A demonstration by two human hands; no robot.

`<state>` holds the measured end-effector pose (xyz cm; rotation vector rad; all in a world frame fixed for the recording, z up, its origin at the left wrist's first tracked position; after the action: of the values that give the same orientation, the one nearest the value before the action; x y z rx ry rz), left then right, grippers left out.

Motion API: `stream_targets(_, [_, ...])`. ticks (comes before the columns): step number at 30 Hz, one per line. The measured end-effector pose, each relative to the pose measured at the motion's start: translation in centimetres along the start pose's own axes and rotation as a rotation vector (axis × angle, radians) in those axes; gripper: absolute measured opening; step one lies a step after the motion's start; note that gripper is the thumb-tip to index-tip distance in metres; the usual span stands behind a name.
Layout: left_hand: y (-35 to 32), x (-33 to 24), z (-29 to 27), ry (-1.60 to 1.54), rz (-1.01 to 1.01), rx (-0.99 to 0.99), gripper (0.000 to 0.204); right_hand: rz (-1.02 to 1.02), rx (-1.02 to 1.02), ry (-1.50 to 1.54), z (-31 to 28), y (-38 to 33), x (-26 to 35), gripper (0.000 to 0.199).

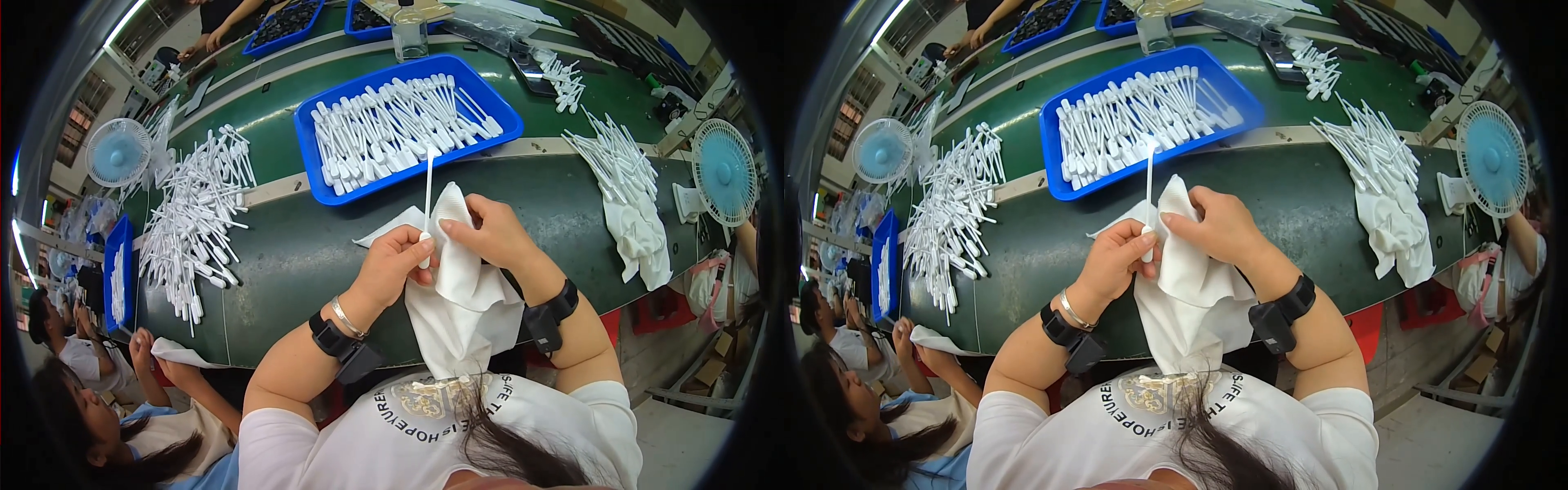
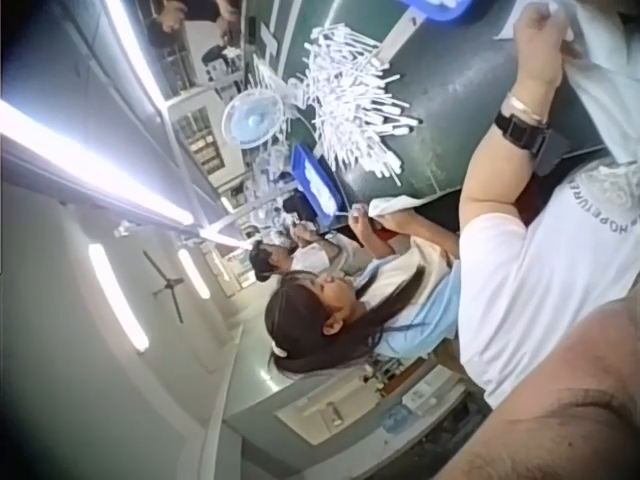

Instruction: The person picks up a swab from a pile, wipes the tip and handle with a cloth, and places it into a blue tray.

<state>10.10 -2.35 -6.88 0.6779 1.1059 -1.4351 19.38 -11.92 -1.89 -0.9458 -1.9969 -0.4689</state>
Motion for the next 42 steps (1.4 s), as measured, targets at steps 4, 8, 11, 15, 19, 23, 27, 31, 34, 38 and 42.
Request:
stream_targets(4, [0.0, 0.0, 0.4, -0.002, -0.006, 0.024, 0.014, 0.005, 0.009, 0.069, -0.4, 0.0, -0.2, 0.030])
stream_targets(8, [-0.3, -0.5, 0.8, 0.050, 0.053, 0.064, 0.012, 0.026, -0.016, 0.356, -0.2, 0.1, -0.8, 0.024])
stream_targets(11, [-0.4, -0.6, 0.8, 0.165, 0.084, 0.036, 0.013, 0.061, 0.045, 0.596, 1.1, -0.4, -0.3, 0.020])
stream_targets(15, [-0.4, -1.6, -0.1, 0.369, 0.210, -0.049, 0.013, 0.067, 0.235, 0.830, 3.2, -1.0, 1.0, 0.016])
stream_targets(19, [-0.8, -2.2, 0.4, 0.597, 0.229, -0.044, 0.014, 0.026, 0.350, 0.749, 3.8, -1.2, 1.0, 0.013])
stream_targets(23, [-0.9, -2.2, 1.1, 0.795, 0.238, 0.043, 0.015, 0.073, 0.409, 0.583, 4.6, -1.5, 0.5, 0.012])
stream_targets(27, [-1.0, -2.1, 1.4, 0.739, 0.200, 0.078, 0.016, 0.100, 0.296, 0.671, 4.1, -1.2, 0.2, 0.013])
stream_targets(31, [-1.3, -2.1, 2.0, 0.668, 0.097, 0.074, 0.015, 0.104, 0.066, 0.931, 1.3, 0.4, -1.3, 0.014])
stream_targets(34, [-1.2, -1.3, 1.4, 0.675, 0.099, 0.047, 0.014, 0.052, -0.070, 1.179, -0.4, 0.7, -1.9, 0.014])
stream_targets(38, [-1.3, -2.4, 1.2, 0.761, 0.254, -0.031, 0.014, 0.131, 0.176, 0.657, 4.0, -0.9, -1.0, 0.015])
stream_targets(42, [-2.0, -4.3, 1.7, 0.906, 0.428, -0.091, 0.013, 0.111, 0.265, 0.725, 4.1, -1.0, -0.1, 0.016])
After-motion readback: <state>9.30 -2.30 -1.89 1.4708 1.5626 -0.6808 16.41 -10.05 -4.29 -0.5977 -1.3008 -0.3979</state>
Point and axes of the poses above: each hand's wrist, its own y-axis towards the middle knuckle, its own z-axis out of the palm, x = y × z, the point moved 10 cm from there along y, towards the middle knuckle, and after that the axes turned 1 degree about z, right-handed, at the moved point
